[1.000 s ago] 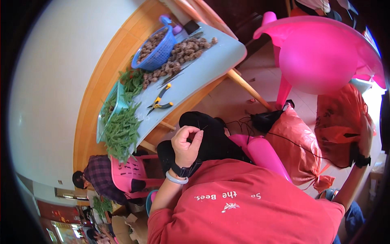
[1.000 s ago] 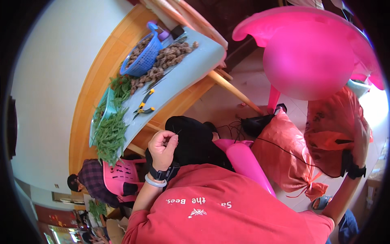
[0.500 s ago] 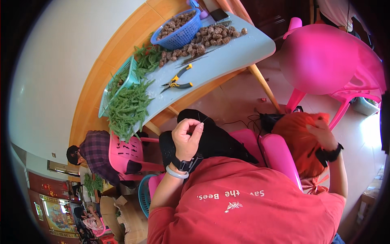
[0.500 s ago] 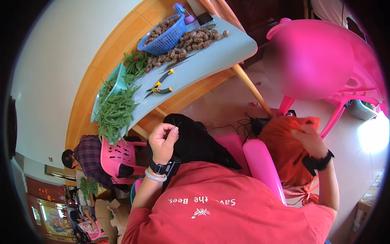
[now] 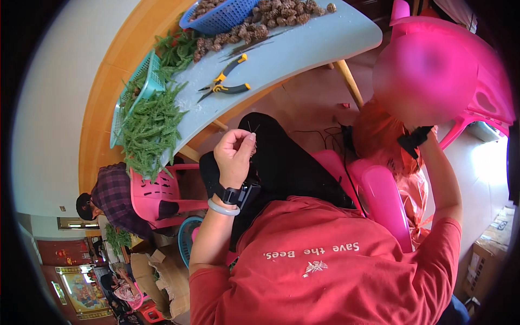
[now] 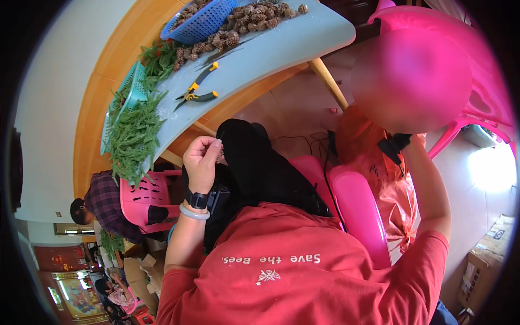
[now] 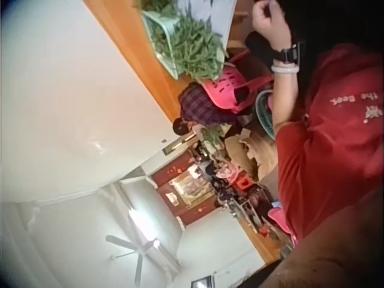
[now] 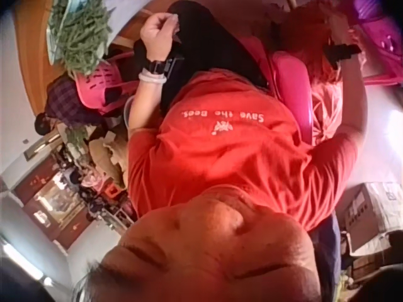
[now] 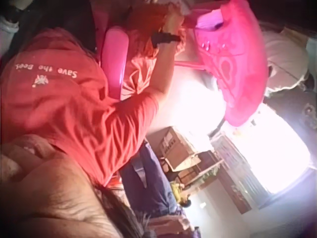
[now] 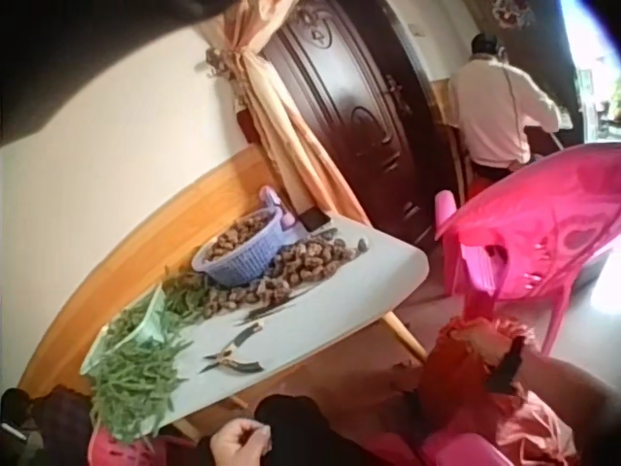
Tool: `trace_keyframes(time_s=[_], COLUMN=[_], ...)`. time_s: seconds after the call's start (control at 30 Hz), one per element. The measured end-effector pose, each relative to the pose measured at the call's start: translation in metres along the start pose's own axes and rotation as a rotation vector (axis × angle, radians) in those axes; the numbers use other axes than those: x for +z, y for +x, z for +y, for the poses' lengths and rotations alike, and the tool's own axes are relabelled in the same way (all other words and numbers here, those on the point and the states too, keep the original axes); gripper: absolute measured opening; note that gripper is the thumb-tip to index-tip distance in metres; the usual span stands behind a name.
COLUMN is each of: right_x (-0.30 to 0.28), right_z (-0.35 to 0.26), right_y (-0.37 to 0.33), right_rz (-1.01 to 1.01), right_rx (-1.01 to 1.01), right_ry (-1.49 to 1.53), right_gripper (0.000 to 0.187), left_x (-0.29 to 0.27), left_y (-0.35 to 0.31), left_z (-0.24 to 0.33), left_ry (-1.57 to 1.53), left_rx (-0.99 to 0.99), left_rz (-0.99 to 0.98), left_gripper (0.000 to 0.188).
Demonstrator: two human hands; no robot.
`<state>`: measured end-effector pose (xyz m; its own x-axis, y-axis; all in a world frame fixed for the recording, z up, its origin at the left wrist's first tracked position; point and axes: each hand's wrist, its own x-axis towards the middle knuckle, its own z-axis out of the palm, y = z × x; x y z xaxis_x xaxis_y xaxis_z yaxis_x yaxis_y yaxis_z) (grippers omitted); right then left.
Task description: Trimming green foliage and packaging pinecones into a fabric bag.
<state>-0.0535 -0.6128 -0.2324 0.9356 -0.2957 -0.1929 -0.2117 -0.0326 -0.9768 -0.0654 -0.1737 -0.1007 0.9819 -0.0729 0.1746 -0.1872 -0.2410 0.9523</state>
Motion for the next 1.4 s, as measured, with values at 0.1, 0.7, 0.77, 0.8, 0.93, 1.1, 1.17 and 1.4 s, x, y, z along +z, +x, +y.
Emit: trace_keyframes(time_s=[0.1,0.7,0.77,0.8,0.93,1.1,1.17,1.4], right_x=[-0.003,-0.065,-0.048,-0.039,-0.041,-0.047,-0.048,-0.030], right_z=[0.005,-0.037,-0.062,-0.075,-0.124,-0.181,-0.194,-0.222], right_y=[0.028,0.029,-0.005,-0.010,-0.043,-0.032,-0.028,-0.080], right_rz=[0.043,0.414,0.426,0.433,0.574,0.633,0.683,0.698], right_rx=[0.045,0.065,0.053,0.050,0.040,-0.181,-0.310,-0.274], right_ry=[0.024,0.004,-0.028,-0.042,0.027,0.088,0.127,0.039], right_gripper=[0.019,0.031,0.034,0.035,0.035,0.031,0.029,0.034], left_x=[-0.011,-0.138,-0.134,-0.132,-0.128,-0.110,-0.104,-0.096], left_y=[0.008,0.094,0.098,0.100,0.109,0.118,0.121,0.088], left_z=[-0.011,-0.175,-0.184,-0.187,-0.197,-0.214,-0.211,-0.149], left_ry=[0.030,0.208,0.182,0.172,0.194,0.023,0.280,0.518], left_rx=[-0.045,-0.649,-0.620,-0.606,-0.609,-0.563,-0.337,0.370], left_rz=[-0.040,-0.149,-0.137,-0.134,-0.069,-0.082,-0.147,-0.127], left_gripper=[0.005,0.018,0.016,0.015,0.015,0.017,0.016,0.013])
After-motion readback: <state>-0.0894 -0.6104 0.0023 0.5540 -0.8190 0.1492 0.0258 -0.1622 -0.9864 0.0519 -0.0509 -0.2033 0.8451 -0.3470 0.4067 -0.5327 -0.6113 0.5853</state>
